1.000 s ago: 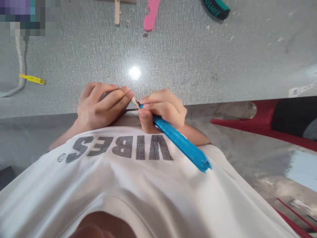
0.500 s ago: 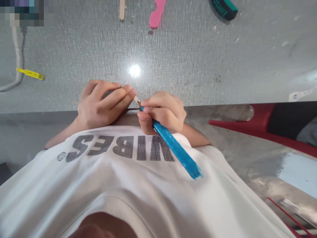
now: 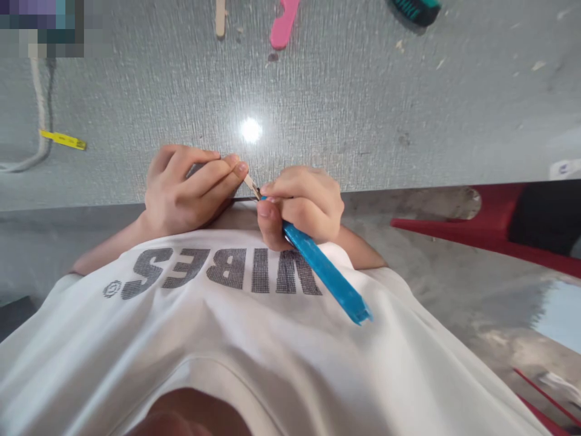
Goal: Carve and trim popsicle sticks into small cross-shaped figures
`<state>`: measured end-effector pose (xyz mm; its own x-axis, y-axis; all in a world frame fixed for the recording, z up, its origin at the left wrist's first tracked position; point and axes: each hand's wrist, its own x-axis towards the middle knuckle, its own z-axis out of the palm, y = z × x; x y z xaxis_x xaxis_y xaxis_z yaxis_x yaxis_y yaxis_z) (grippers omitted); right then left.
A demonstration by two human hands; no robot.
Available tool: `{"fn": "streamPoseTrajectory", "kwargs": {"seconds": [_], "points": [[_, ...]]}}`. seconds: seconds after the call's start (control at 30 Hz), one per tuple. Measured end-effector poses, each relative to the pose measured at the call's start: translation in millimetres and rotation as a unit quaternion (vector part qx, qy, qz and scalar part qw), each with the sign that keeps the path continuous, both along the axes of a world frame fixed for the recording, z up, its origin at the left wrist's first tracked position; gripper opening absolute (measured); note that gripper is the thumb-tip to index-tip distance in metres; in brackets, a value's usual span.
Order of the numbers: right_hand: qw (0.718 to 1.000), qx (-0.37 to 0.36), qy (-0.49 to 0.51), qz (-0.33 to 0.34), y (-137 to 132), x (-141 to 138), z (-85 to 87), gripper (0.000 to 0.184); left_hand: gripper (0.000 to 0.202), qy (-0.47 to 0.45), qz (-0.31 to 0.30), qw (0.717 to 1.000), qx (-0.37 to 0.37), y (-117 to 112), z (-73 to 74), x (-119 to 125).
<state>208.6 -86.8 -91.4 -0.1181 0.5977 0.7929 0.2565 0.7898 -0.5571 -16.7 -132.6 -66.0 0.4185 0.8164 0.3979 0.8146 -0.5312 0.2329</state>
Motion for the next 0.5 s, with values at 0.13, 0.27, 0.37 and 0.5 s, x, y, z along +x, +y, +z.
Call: {"fn": "streamPoseTrajectory", "kwargs": {"seconds": [0.13, 0.27, 0.37, 0.5], "points": [[0.989, 0.145, 0.022, -0.029, 6, -11, 22.7, 0.033, 0.037, -0.041, 0.003, 0.996, -0.075, -2, -1.5, -2], [0.991, 0.132, 0.016, -0.027, 4, -11, 23.6, 0.035, 0.036, -0.030, -0.002, 0.997, -0.066, -2, -0.9, -4], [0.992, 0.125, 0.028, -0.013, 3, -9, 22.4, 0.035, 0.037, -0.026, -0.002, 0.998, -0.063, -2, 0.7, -6], [0.991, 0.134, 0.026, -0.003, 3, -9, 23.1, 0.036, 0.037, -0.032, -0.005, 0.997, -0.074, -3, 3.3, -6]]}}
